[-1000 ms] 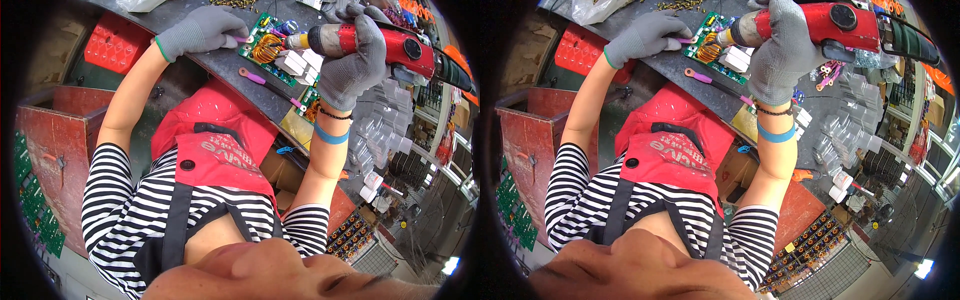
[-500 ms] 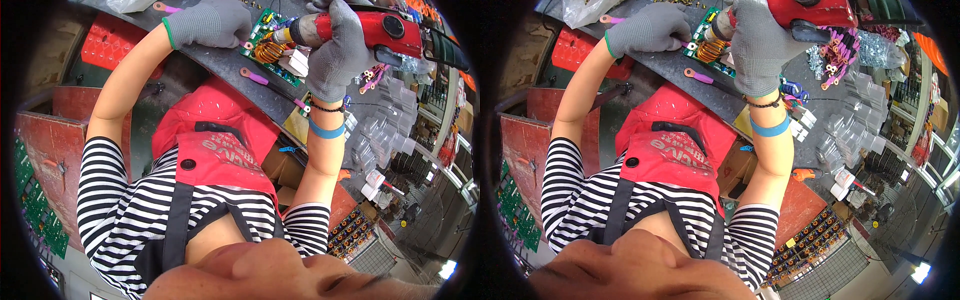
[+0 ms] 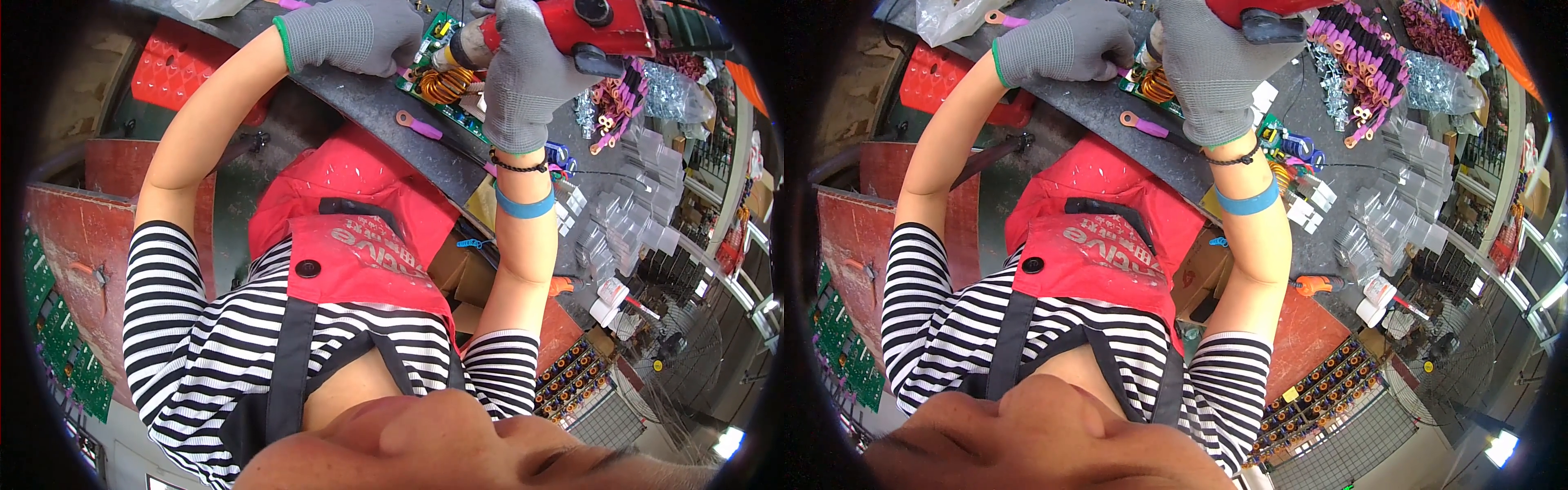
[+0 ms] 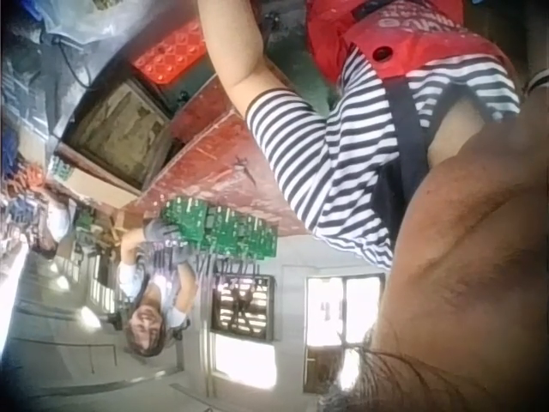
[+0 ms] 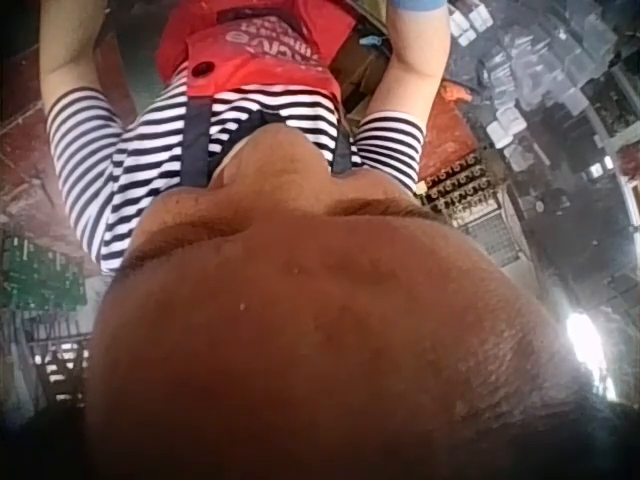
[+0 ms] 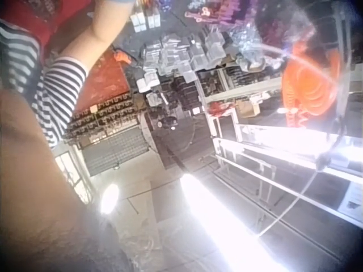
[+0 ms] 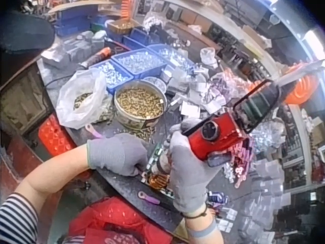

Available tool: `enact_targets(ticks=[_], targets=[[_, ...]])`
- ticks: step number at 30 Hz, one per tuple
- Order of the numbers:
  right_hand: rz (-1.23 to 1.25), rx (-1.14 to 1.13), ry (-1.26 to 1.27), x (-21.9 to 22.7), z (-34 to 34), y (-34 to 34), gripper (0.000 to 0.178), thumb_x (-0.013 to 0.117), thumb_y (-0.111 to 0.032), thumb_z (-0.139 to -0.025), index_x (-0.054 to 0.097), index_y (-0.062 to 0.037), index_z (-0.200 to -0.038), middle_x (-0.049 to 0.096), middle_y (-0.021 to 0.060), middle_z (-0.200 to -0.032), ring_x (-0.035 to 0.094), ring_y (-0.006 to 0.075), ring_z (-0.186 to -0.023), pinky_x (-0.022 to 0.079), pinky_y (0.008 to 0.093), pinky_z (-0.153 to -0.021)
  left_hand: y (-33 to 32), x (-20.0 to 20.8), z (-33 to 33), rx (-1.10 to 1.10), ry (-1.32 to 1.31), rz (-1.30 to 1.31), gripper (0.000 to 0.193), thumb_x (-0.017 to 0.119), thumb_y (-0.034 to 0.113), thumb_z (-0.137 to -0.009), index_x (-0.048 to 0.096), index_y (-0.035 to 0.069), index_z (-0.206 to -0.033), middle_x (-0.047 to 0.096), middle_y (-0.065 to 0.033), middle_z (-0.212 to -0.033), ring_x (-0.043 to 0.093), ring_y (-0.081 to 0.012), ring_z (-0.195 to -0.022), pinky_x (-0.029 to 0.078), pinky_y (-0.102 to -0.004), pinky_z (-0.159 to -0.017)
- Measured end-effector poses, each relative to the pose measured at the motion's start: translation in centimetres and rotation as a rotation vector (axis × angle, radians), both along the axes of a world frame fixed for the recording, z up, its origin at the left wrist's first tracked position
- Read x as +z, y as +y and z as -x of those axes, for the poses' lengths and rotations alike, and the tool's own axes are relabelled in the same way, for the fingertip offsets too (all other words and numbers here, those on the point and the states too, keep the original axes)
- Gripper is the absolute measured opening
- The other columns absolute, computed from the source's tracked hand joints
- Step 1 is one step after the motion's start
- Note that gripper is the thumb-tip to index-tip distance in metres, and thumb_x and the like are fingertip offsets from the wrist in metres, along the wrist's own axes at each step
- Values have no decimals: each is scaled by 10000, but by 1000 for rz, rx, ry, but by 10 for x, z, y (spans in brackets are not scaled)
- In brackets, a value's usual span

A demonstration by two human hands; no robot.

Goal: The person places circuit boards onto the table, installs heat sinks onto them using an electric screwdriver, and fastens wire terminals to the boards with a power screwdriver.

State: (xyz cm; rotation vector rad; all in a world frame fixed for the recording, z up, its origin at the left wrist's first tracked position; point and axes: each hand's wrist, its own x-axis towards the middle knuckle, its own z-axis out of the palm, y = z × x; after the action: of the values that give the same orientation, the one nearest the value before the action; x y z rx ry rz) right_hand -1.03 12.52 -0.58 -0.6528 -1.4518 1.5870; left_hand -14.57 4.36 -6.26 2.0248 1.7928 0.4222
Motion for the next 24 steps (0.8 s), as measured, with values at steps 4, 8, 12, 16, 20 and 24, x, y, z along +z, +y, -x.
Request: enact_targets(ticks=[4, 8, 12, 16, 20, 24], targets=[[166, 316, 490, -26, 3, 10, 269, 663, 65, -828, 579, -43, -1060, 615, 37, -808, 545, 86, -549, 436, 247, -459, 0, 4, -4, 41, 31, 42, 240, 683, 214, -730, 739, 36, -881, 677, -191, -901, 666, -380, -884, 527, -471, -771], [-45, 55, -23, -17, 2, -1, 310, 645, 83, -824, 565, -44, -1095, 625, 48, -824, 552, 98, -543, 441, 251, -455, 2, 7, -3, 52, 69, 166, 240, 682, 213, -735, 734, 25, -875, 680, -199, -906, 669, -381, -883, 528, -473, -772], [34, 152, -37, -16, -4, -6, 351, 606, 126, -810, 553, -38, -1116, 625, 57, -882, 597, 129, -655, 483, 259, -553, -1, 0, -2, 61, 36, 38, 229, 682, 208, -740, 727, 11, -846, 689, -203, -883, 675, -382, -866, 530, -470, -771], [-144, 79, 108, -40, -3, 1, 317, 560, 84, -850, 563, -68, -1129, 605, 42, -943, 591, 142, -771, 497, 278, -678, -15, -10, -5, -27, 108, -557, 229, 675, 198, -743, 721, 2, -853, 689, -210, -854, 675, -394, -830, 531, -472, -757], [653, 528, 366, -54, -15, 17, 256, 475, -31, -930, 576, -132, -1142, 581, 20, -988, 553, 135, -817, 481, 291, -747, 3, 2, -2, 47, 5, 171, 238, 665, 192, -748, 713, -2, -877, 685, -220, -864, 673, -399, -820, 528, -473, -743], [918, 662, 587, -61, -16, 21, 252, 487, -5, -924, 583, -126, -1122, 579, 19, -998, 551, 119, -830, 480, 284, -733, 3, 1, -3, 65, 8, 102, 220, 661, 191, -745, 716, 9, -856, 682, -220, -846, 671, -399, -802, 523, -476, -721]])
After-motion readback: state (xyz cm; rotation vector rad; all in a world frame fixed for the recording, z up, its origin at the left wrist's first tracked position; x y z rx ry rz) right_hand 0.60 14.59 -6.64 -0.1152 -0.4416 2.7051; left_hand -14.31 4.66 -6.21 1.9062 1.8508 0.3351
